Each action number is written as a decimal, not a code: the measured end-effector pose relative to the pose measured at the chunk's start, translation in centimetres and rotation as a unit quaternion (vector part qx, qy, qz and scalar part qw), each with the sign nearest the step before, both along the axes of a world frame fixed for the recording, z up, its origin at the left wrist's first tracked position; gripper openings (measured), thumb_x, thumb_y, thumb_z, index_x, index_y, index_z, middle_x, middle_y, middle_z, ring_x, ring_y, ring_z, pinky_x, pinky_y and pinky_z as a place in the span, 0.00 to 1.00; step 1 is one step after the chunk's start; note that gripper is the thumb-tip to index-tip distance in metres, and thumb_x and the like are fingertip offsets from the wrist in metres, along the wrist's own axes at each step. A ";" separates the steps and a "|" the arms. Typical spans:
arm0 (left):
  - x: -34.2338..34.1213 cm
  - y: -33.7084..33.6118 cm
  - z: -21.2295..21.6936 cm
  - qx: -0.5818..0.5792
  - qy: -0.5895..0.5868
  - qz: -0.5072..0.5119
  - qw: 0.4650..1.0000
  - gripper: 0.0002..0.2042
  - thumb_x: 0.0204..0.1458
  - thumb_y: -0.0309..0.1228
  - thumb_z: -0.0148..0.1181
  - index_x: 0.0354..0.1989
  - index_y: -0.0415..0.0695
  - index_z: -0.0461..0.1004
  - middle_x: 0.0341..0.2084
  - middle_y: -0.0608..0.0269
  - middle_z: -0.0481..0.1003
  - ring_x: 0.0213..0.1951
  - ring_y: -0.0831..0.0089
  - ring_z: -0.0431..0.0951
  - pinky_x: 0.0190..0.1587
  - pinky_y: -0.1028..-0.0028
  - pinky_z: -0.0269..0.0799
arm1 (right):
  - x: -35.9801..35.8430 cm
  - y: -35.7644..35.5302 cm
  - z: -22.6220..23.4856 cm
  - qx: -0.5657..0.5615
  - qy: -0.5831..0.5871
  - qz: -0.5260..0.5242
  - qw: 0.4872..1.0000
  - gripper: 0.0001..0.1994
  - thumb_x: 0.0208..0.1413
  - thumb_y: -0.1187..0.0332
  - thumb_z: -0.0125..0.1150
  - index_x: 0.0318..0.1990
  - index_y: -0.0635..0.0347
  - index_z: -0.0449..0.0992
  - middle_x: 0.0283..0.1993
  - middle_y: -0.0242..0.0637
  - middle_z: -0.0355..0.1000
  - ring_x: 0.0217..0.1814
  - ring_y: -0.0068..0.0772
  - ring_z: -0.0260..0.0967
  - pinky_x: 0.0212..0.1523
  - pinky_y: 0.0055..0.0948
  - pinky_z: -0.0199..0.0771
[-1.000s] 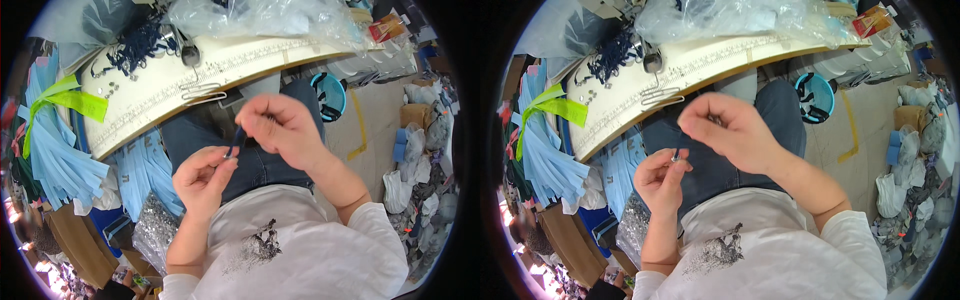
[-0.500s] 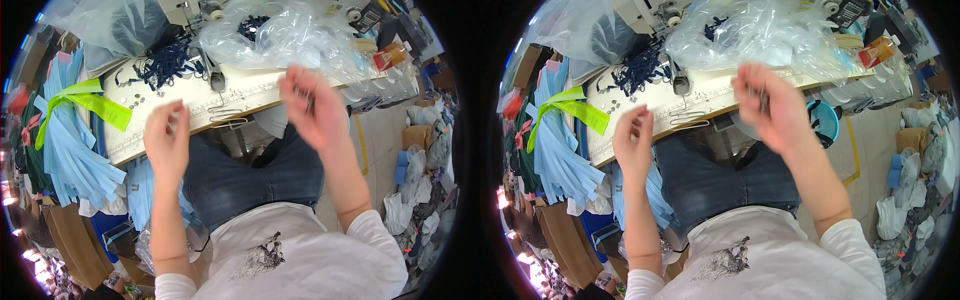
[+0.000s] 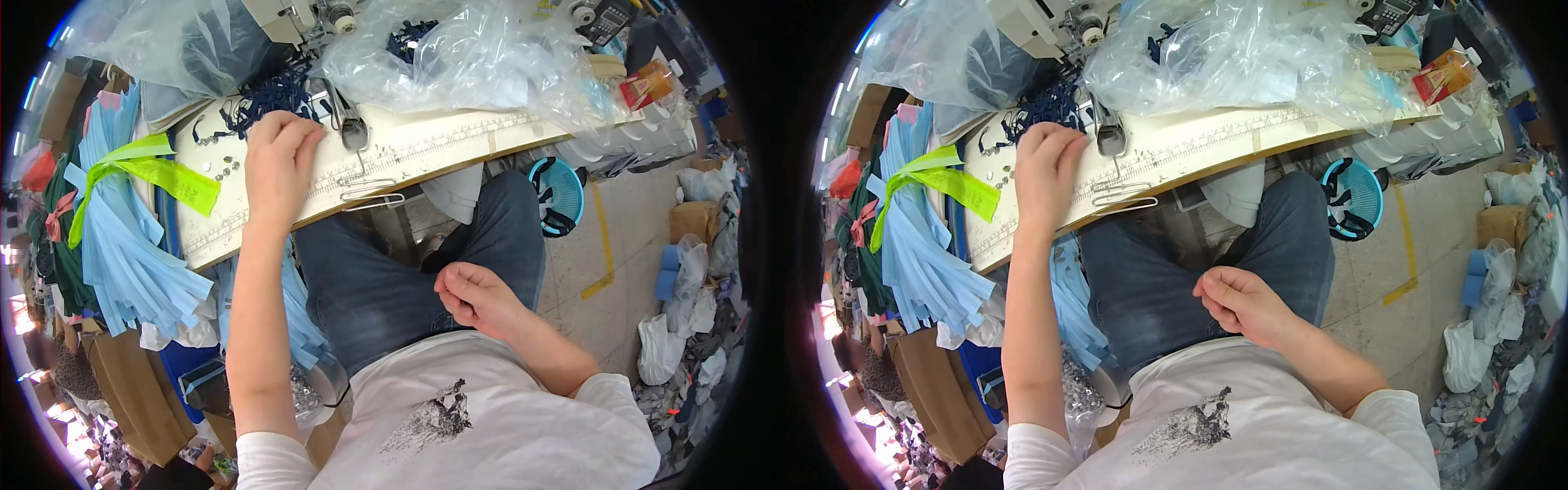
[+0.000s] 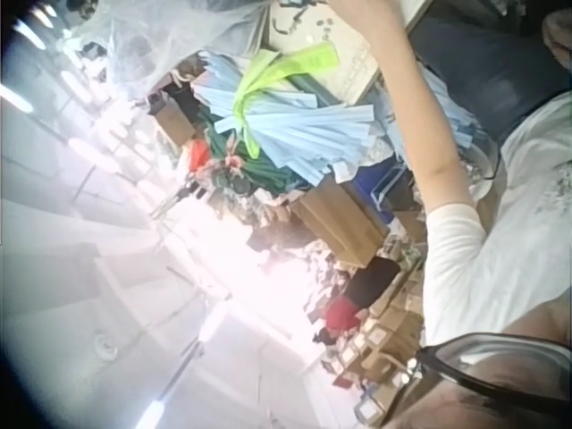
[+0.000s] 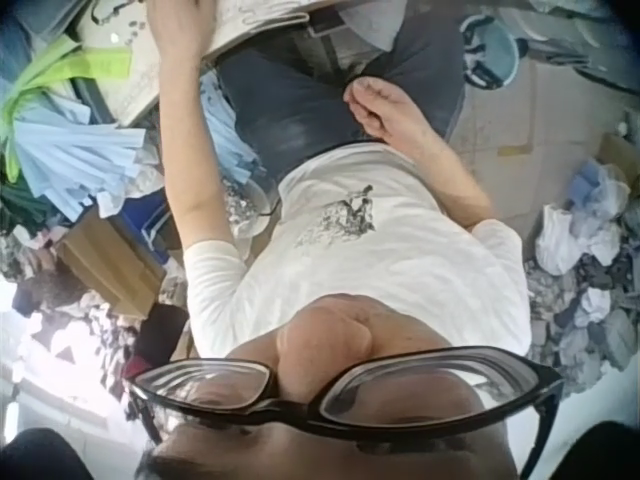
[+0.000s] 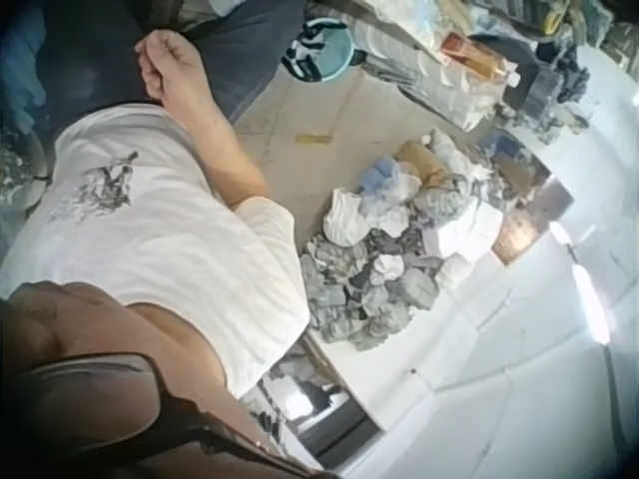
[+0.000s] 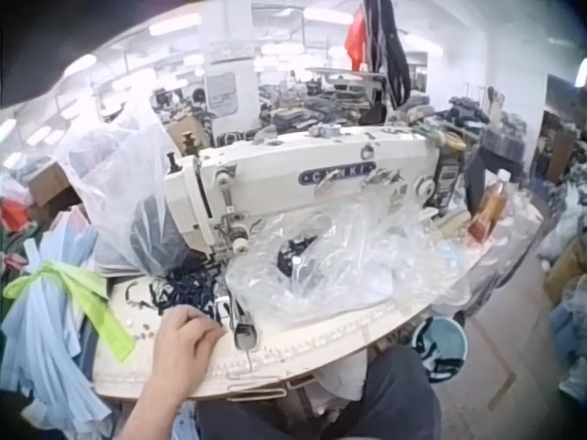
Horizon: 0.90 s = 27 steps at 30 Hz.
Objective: Manually attaching small metal hardware buckles and rings to blue leather straps at a workshop bench.
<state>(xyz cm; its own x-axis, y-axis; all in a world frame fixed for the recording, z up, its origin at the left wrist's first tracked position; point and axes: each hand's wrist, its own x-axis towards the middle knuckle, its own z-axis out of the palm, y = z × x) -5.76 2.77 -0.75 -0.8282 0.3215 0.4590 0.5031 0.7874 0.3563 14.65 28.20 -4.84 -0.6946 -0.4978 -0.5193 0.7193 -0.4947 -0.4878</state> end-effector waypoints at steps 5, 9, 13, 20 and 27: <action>0.2 -0.5 0.8 0.254 0.110 0.025 0.961 0.04 0.57 0.26 0.57 0.37 0.40 0.73 0.39 0.56 0.78 0.42 0.69 0.75 0.46 0.72 0.68 | -1.2 0.0 1.2 0.001 -0.035 0.005 0.999 0.11 0.65 0.70 0.48 0.49 0.66 0.72 0.31 0.31 0.66 0.24 0.14 0.55 0.19 0.14 0.51; 3.5 -0.5 3.3 0.418 0.147 0.055 0.895 0.06 0.63 0.28 0.51 0.40 0.37 0.69 0.31 0.50 0.78 0.33 0.74 0.76 0.41 0.74 0.73 | -1.6 0.3 2.0 -0.025 0.005 0.003 1.000 0.12 0.64 0.72 0.50 0.52 0.67 0.72 0.37 0.37 0.71 0.25 0.14 0.57 0.18 0.13 0.51; 10.1 1.3 2.4 0.597 -0.026 -0.003 0.802 0.08 0.63 0.26 0.50 0.43 0.34 0.70 0.26 0.56 0.74 0.29 0.74 0.73 0.36 0.72 0.73 | -1.7 0.5 1.5 -0.064 0.053 0.008 0.997 0.13 0.65 0.68 0.51 0.53 0.65 0.72 0.36 0.33 0.72 0.24 0.11 0.56 0.17 0.12 0.49; 20.0 5.1 -0.2 0.622 -0.377 0.059 0.684 0.11 0.63 0.29 0.49 0.49 0.35 0.70 0.28 0.61 0.72 0.29 0.76 0.69 0.30 0.75 0.68 | -1.4 -0.1 1.2 -0.100 0.024 -0.012 0.995 0.12 0.65 0.69 0.51 0.50 0.65 0.73 0.36 0.34 0.71 0.24 0.10 0.55 0.17 0.12 0.49; 21.4 5.1 -1.3 0.536 -0.399 0.025 0.744 0.10 0.61 0.24 0.53 0.49 0.35 0.71 0.33 0.59 0.75 0.27 0.80 0.70 0.28 0.81 0.66 | -1.7 -0.2 1.6 -0.057 0.051 0.014 0.997 0.10 0.64 0.69 0.53 0.49 0.62 0.73 0.35 0.34 0.70 0.21 0.10 0.53 0.17 0.12 0.48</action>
